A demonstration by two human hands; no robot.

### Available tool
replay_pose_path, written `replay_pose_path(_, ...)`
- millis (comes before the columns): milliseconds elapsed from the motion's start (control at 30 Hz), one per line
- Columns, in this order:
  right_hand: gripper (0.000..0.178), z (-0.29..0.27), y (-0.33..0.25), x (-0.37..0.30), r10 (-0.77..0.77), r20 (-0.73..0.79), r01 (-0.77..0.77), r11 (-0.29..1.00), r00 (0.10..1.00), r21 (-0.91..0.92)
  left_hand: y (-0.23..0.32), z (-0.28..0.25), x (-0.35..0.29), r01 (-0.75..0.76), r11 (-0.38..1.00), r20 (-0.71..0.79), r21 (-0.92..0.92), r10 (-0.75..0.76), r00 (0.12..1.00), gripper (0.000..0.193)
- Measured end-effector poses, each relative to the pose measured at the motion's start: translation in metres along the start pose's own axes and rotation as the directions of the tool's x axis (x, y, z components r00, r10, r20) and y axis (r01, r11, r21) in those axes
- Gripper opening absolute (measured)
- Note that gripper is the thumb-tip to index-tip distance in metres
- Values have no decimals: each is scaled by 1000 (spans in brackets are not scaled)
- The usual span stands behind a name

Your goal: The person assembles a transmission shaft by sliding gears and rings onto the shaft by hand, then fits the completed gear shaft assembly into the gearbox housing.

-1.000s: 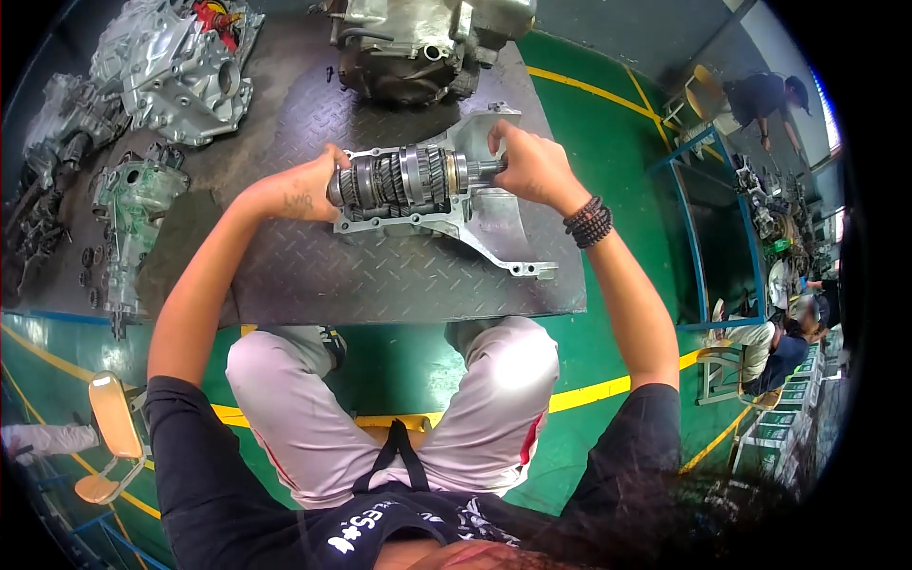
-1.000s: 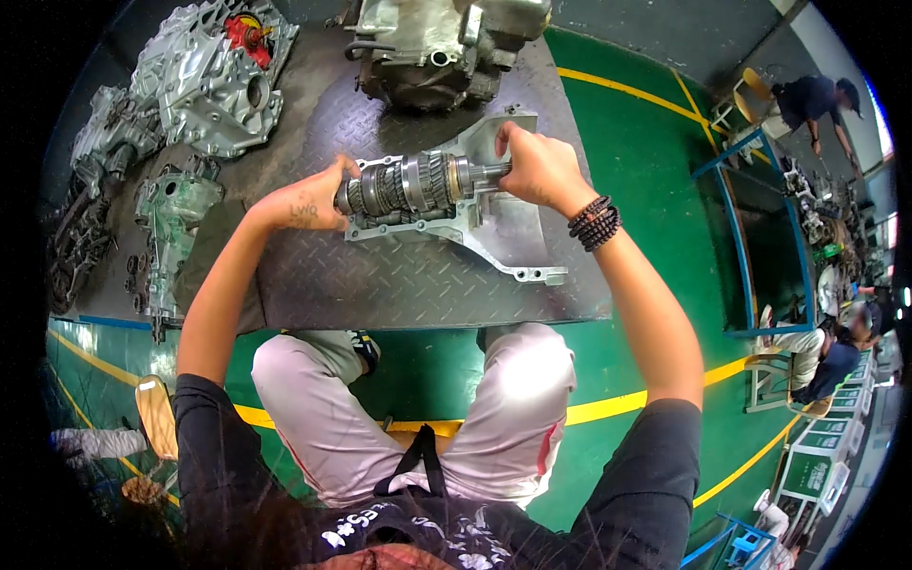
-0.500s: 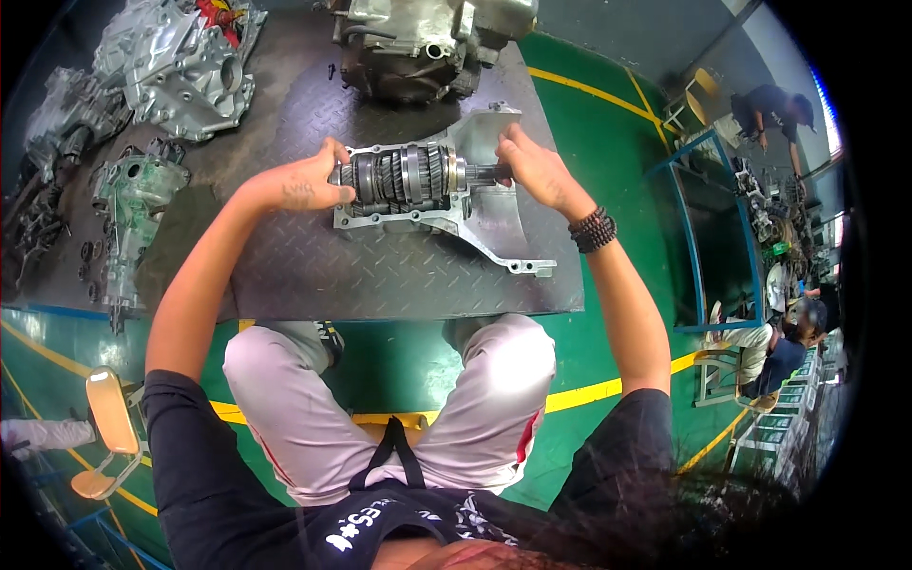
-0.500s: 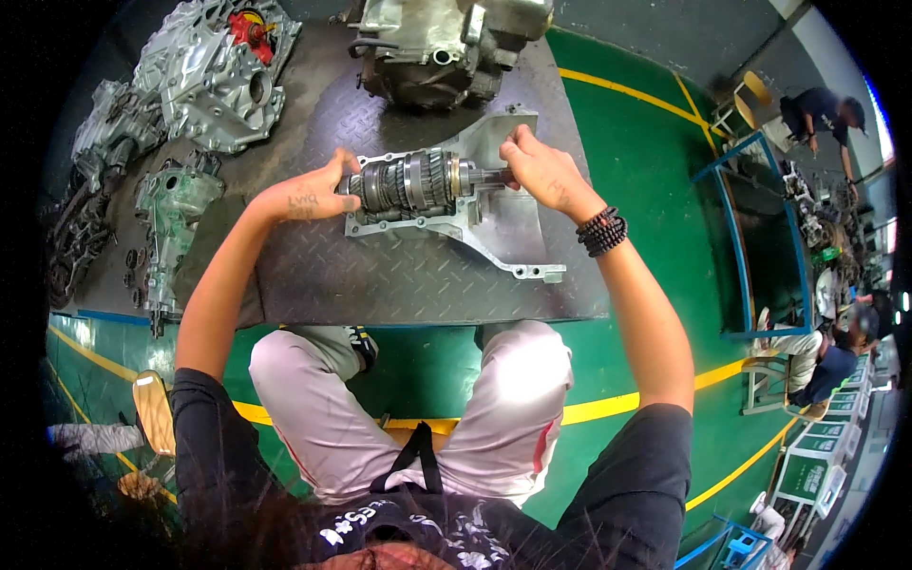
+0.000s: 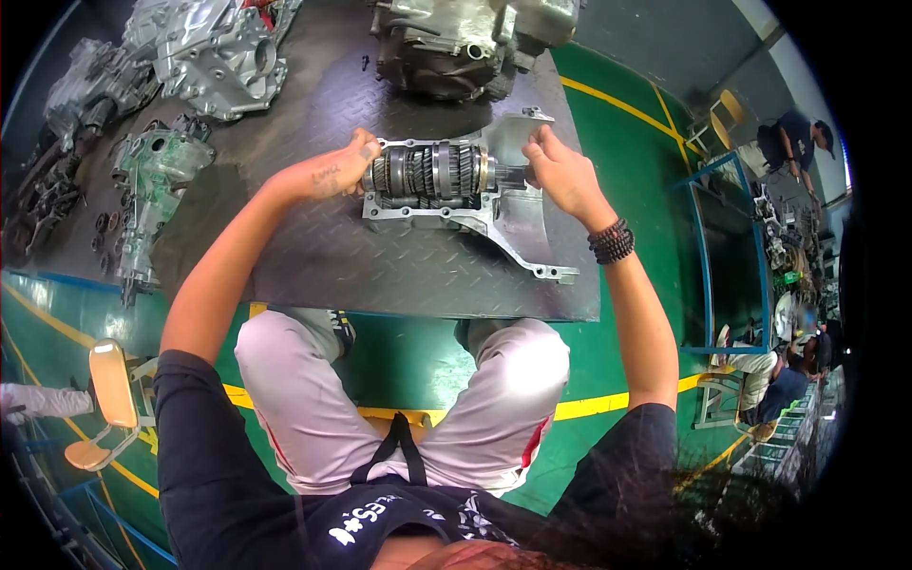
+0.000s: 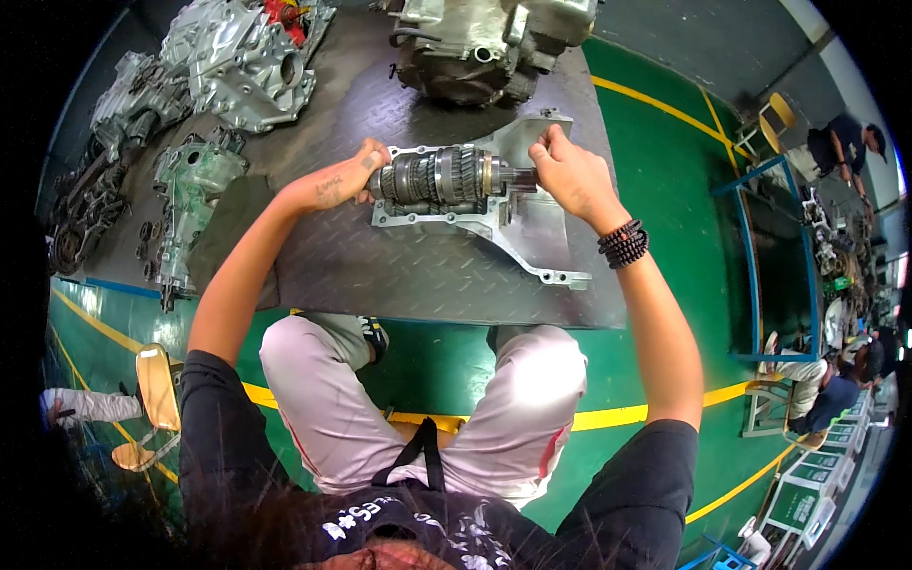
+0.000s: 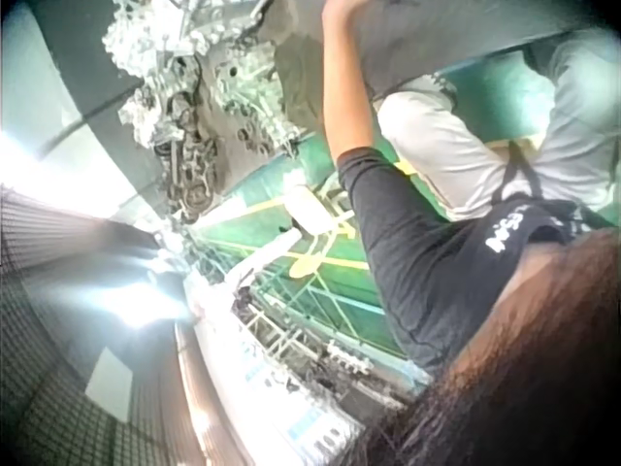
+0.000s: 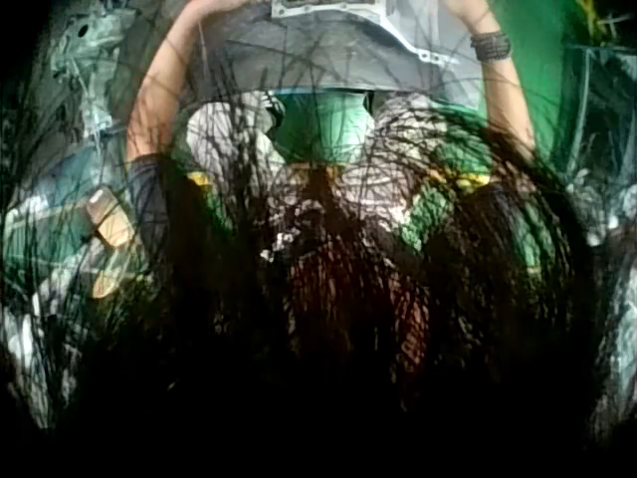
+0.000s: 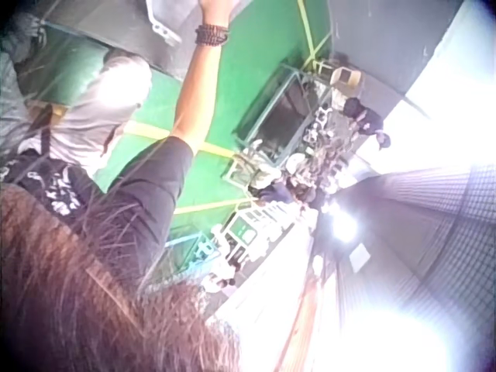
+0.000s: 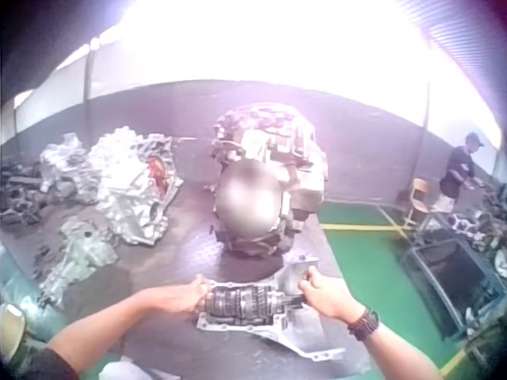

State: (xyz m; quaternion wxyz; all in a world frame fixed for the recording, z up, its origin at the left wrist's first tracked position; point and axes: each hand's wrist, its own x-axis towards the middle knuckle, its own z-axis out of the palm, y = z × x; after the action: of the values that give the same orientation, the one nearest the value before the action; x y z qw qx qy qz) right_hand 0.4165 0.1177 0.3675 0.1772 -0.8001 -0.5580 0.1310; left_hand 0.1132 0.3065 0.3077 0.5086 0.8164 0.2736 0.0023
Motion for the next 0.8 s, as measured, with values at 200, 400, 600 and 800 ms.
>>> replay_pose_path(200, 36, 2, -1, 0, -18, -46, 16, 998, 999, -62, -6, 4, 0, -33, 999, -15, -31, 33, 999, 38)
replay_pose_path(400, 34, 9, 1, 2, -141, -101, 119, 973, 985, -196, -6, 11, -9, -64, 998, -89, 23, 66, 994, 33)
replay_pose_path(600, 38, 8, -4, -1, -180, -145, 119, 928, 973, -352, -8, 17, -12, 26, 980, -184, 195, 10, 983, 35)
replay_pose_path(800, 43, 7, 4, -4, -120, -185, 34, 912, 975, -408, -8, 20, -26, 117, 974, -287, 195, -58, 956, 50)
